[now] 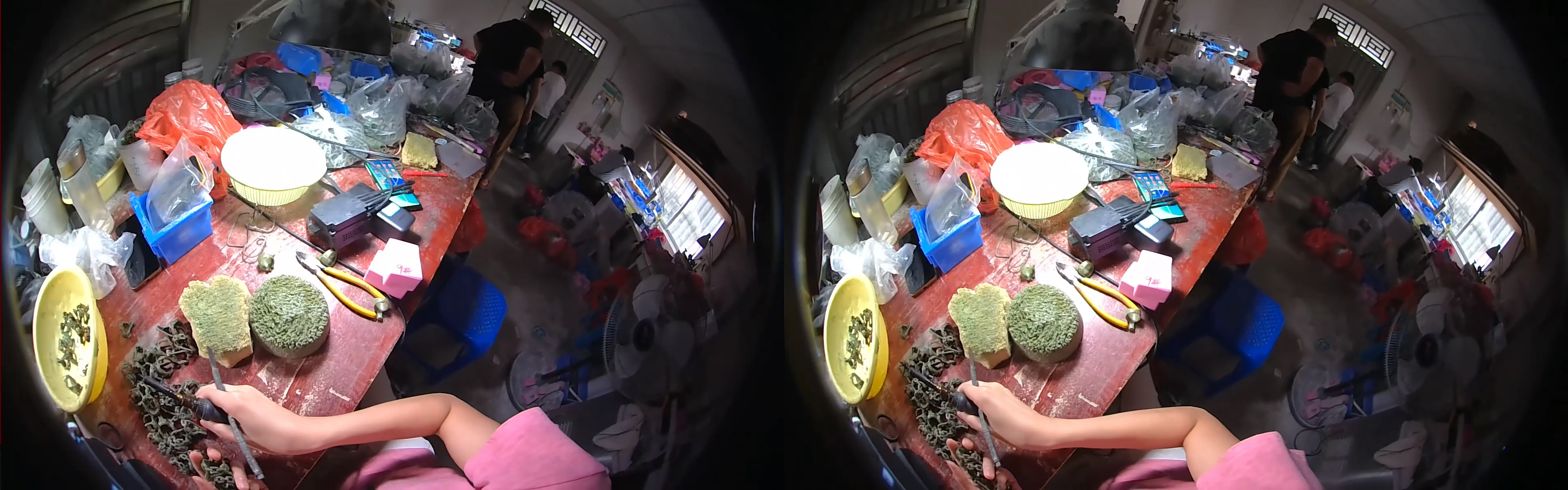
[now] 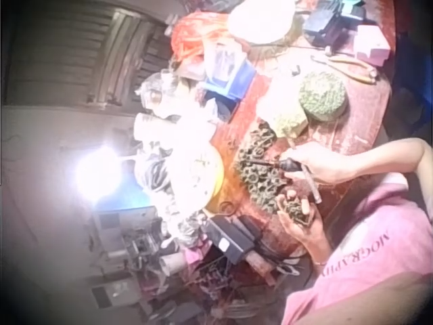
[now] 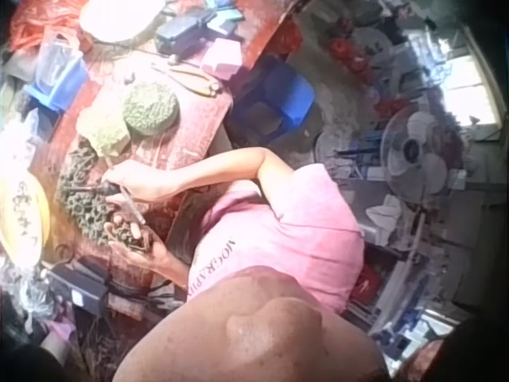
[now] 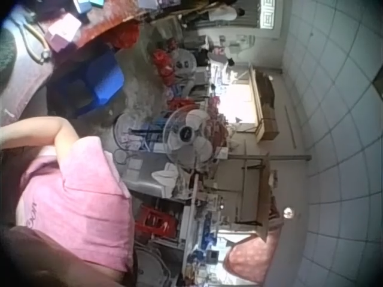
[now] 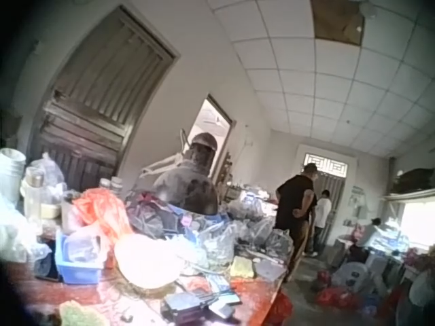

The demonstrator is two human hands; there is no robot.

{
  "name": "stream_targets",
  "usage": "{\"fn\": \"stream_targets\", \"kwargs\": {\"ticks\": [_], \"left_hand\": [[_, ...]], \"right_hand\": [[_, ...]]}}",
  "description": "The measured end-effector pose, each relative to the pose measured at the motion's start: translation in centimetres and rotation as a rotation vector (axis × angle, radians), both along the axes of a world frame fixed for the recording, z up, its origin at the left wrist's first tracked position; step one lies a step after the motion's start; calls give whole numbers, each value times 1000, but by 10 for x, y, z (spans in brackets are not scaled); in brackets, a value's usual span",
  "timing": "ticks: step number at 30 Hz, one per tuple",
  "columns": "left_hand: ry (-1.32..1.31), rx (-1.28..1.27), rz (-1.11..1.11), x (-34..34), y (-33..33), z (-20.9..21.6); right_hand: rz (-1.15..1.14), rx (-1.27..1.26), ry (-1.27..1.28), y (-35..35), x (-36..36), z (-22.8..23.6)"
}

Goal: The recorder uses a heated wax pen to attach or refine small green wax jewelry molds in a workshop setting.

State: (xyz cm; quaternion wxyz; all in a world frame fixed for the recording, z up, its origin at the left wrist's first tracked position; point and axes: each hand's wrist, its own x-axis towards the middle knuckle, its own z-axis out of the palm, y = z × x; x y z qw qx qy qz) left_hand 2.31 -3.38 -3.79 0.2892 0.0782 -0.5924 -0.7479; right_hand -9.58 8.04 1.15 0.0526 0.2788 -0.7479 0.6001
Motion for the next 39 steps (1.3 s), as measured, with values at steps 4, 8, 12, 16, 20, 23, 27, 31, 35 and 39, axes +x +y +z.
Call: {"fn": "stream_targets", "kwargs": {"ticks": [4, 8, 12, 16, 20, 23, 27, 31, 35, 39], "left_hand": [[5, 608, -120, 9, -4, 11], [-43, 879, -146, -7, 7, 42], [-33, 763, -324, -14, 6, 43], [65, 864, -324, -3, 0, 37], [55, 874, -346, -4, -2, 40], [28, 899, -372, -6, 0, 42], [21, 892, -384, -5, -1, 41], [-12, 829, -355, -6, 1, 42], [-66, 757, -308, -9, 3, 46], [-220, 641, -279, -10, 6, 52]], "right_hand": [[208, 152, -120, -15, -6, -8], [195, 225, -158, -17, -7, -2], [151, 400, -238, 4, -8, 23], [13, 185, -673, 5, 2, 38], [24, 256, -658, 0, -3, 36], [56, 468, -246, -3, -5, 21], [50, 604, -104, -9, -3, 22], [26, 683, -50, -1, 8, 20], [29, 537, -156, 12, 18, 25], [33, 175, -616, 28, 35, 48]]}}
